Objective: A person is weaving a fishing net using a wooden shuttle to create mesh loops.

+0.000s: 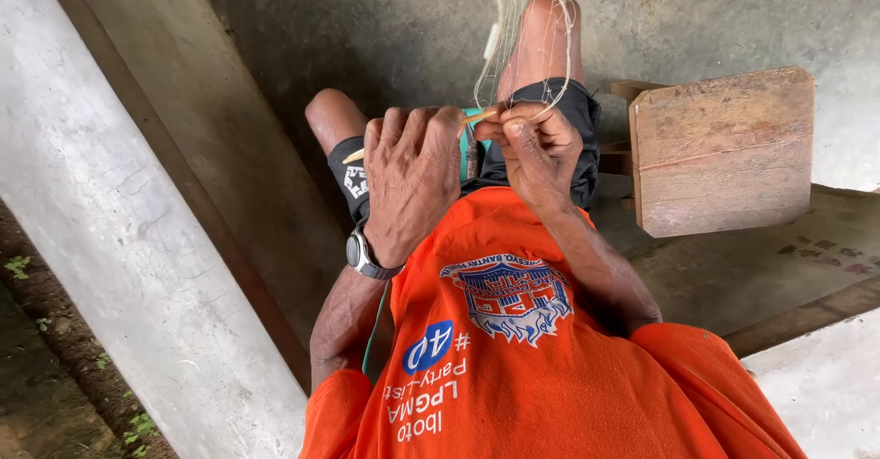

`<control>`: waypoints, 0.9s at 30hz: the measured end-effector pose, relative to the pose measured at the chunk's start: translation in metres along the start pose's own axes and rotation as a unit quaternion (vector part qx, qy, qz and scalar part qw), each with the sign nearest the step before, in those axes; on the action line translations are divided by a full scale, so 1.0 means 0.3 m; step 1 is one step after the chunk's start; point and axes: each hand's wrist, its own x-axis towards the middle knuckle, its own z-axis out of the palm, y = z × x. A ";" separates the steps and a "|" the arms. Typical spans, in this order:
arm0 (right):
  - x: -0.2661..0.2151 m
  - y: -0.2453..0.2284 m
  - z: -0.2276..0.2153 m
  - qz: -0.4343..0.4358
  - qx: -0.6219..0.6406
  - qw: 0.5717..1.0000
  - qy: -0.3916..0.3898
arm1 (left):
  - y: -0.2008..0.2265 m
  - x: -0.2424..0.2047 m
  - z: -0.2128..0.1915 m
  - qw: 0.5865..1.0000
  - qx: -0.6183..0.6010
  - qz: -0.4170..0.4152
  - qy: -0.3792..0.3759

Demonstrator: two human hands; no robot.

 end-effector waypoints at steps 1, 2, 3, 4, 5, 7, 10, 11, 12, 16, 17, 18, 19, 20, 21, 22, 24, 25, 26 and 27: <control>0.001 -0.014 0.019 -0.001 0.001 1.000 0.001 | 0.001 0.004 0.001 1.000 0.000 0.002 -0.001; 0.002 -0.029 0.039 -0.009 -0.010 1.000 0.000 | 0.002 0.007 0.002 1.000 0.006 0.006 0.017; 0.005 -0.043 0.059 -0.017 -0.021 1.000 -0.002 | 0.003 0.011 0.004 0.999 0.013 0.010 0.036; 0.006 -0.041 0.062 -0.018 -0.020 1.000 -0.002 | 0.001 0.013 0.008 0.999 0.014 0.011 0.036; 0.009 -0.039 0.066 -0.027 -0.024 0.999 0.000 | -0.001 0.016 0.012 0.998 -0.003 0.017 0.053; 0.009 -0.036 0.073 -0.039 -0.026 0.999 0.002 | 0.000 0.030 0.010 0.997 -0.019 0.026 0.070; 0.013 -0.054 0.102 -0.067 -0.084 0.994 0.010 | 0.005 0.055 0.019 0.994 -0.032 0.062 0.083; 0.021 -0.075 0.125 -0.076 -0.108 0.991 0.015 | 0.003 0.060 0.037 0.989 -0.061 0.087 0.107; 0.029 -0.097 0.149 -0.085 -0.131 0.988 0.020 | 0.001 0.066 0.055 0.981 -0.089 0.112 0.130; 0.016 -0.064 0.121 -0.110 -0.167 0.980 0.015 | -0.004 0.070 0.105 0.963 -0.163 0.142 0.160; 0.006 -0.048 0.107 -0.111 -0.172 0.979 0.017 | -0.004 0.073 0.118 0.958 -0.187 0.138 0.166; -0.005 -0.031 0.094 -0.112 -0.177 0.978 0.018 | -0.006 0.075 0.129 0.953 -0.211 0.134 0.171; -0.010 -0.007 0.060 -0.113 -0.177 0.978 0.016 | -0.001 0.076 0.145 0.953 -0.210 0.135 0.173; -0.014 0.018 0.027 -0.114 -0.197 0.974 0.009 | 0.002 0.077 0.160 0.953 -0.210 0.115 0.185; -0.019 0.043 -0.005 -0.113 -0.218 0.969 -0.001 | 0.006 0.076 0.175 0.953 -0.209 0.093 0.199; 0.001 0.041 0.030 -0.113 -0.218 0.969 -0.004 | 0.043 0.059 0.161 0.953 -0.207 0.092 0.202; 0.036 0.035 0.095 -0.156 -0.325 0.930 0.074 | 0.122 0.023 0.139 0.947 -0.141 0.155 0.244; 0.057 -0.004 0.128 -0.156 -0.327 0.929 0.072 | 0.153 0.006 0.125 0.946 -0.141 0.152 0.247; 0.078 -0.040 0.162 -0.165 -0.279 0.945 0.047 | 0.183 -0.012 0.112 0.936 -0.093 0.200 0.276; 0.085 -0.078 0.192 -0.168 -0.231 0.958 0.021 | 0.221 -0.040 0.099 0.922 -0.043 0.240 0.301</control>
